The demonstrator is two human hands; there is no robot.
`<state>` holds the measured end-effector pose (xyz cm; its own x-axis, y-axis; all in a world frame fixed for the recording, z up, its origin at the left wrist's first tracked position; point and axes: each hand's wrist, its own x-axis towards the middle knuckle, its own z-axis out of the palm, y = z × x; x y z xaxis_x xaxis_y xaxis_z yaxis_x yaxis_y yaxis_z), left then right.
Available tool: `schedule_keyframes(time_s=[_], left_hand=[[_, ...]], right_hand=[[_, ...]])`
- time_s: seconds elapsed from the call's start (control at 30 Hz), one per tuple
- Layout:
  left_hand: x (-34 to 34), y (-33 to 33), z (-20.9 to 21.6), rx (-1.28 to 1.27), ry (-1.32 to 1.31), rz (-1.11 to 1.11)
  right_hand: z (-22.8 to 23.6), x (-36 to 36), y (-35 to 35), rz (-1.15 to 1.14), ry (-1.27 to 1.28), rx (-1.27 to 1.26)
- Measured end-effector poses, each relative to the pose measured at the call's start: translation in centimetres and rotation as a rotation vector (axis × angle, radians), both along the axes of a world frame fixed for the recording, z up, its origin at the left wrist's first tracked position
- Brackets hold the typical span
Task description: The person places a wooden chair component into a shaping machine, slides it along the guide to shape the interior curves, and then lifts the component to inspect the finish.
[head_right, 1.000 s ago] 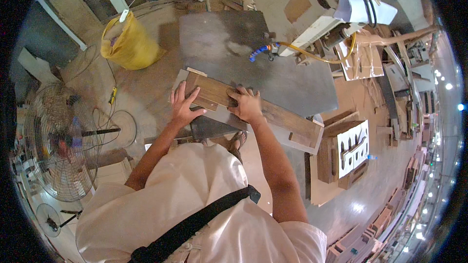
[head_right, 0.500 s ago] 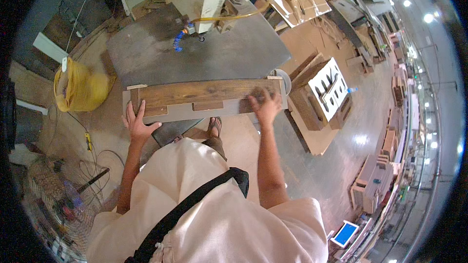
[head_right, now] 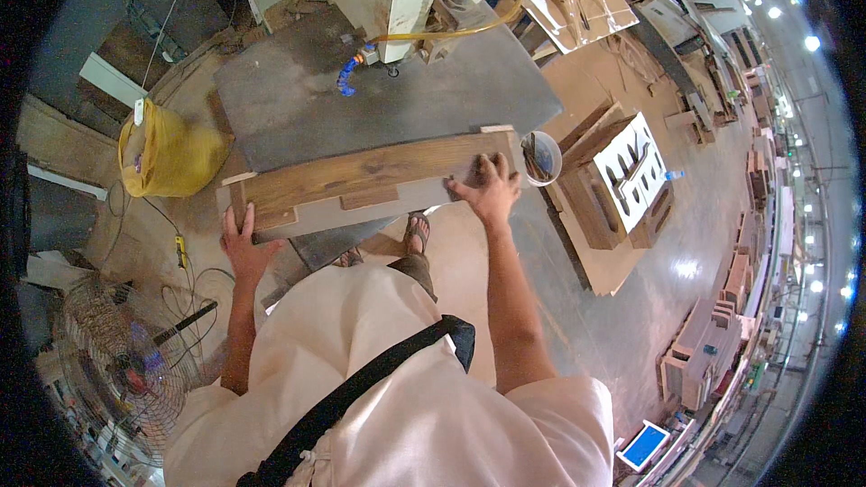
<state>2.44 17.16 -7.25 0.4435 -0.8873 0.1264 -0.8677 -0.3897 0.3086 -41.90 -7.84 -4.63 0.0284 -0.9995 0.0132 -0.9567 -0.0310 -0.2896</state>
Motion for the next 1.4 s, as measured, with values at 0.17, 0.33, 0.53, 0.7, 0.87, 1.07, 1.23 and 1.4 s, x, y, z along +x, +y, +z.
schedule_keyframes(time_s=[0.17,0.33,0.53,0.7,0.87,1.07,1.23,1.4], left_hand=[[3.1,3.8,-0.5,0.057,0.026,0.191],[3.5,4.6,-0.8,0.032,0.003,0.295],[2.7,3.2,-0.2,0.101,0.041,0.404],[2.7,2.3,0.0,0.111,0.042,0.413],[3.3,1.6,-0.4,0.099,0.01,0.401],[3.2,0.9,0.2,0.098,0.003,0.379],[2.6,0.3,-0.3,0.152,-0.007,0.406],[1.9,-0.3,0.1,0.115,0.036,0.374]], right_hand=[[0.3,7.8,-2.3,0.122,-0.086,-0.049],[-0.5,11.9,-6.3,0.232,-0.111,-0.077],[-1.2,14.3,-9.7,0.265,-0.087,-0.13],[-2.1,14.9,-11.4,0.297,-0.161,-0.152],[-2.0,15.6,-12.3,0.3,-0.176,-0.181],[-2.0,15.7,-12.6,0.27,-0.138,-0.215],[-2.6,14.9,-13.5,0.282,-0.147,-0.252],[-3.2,14.3,-14.4,0.292,-0.186,-0.214]])
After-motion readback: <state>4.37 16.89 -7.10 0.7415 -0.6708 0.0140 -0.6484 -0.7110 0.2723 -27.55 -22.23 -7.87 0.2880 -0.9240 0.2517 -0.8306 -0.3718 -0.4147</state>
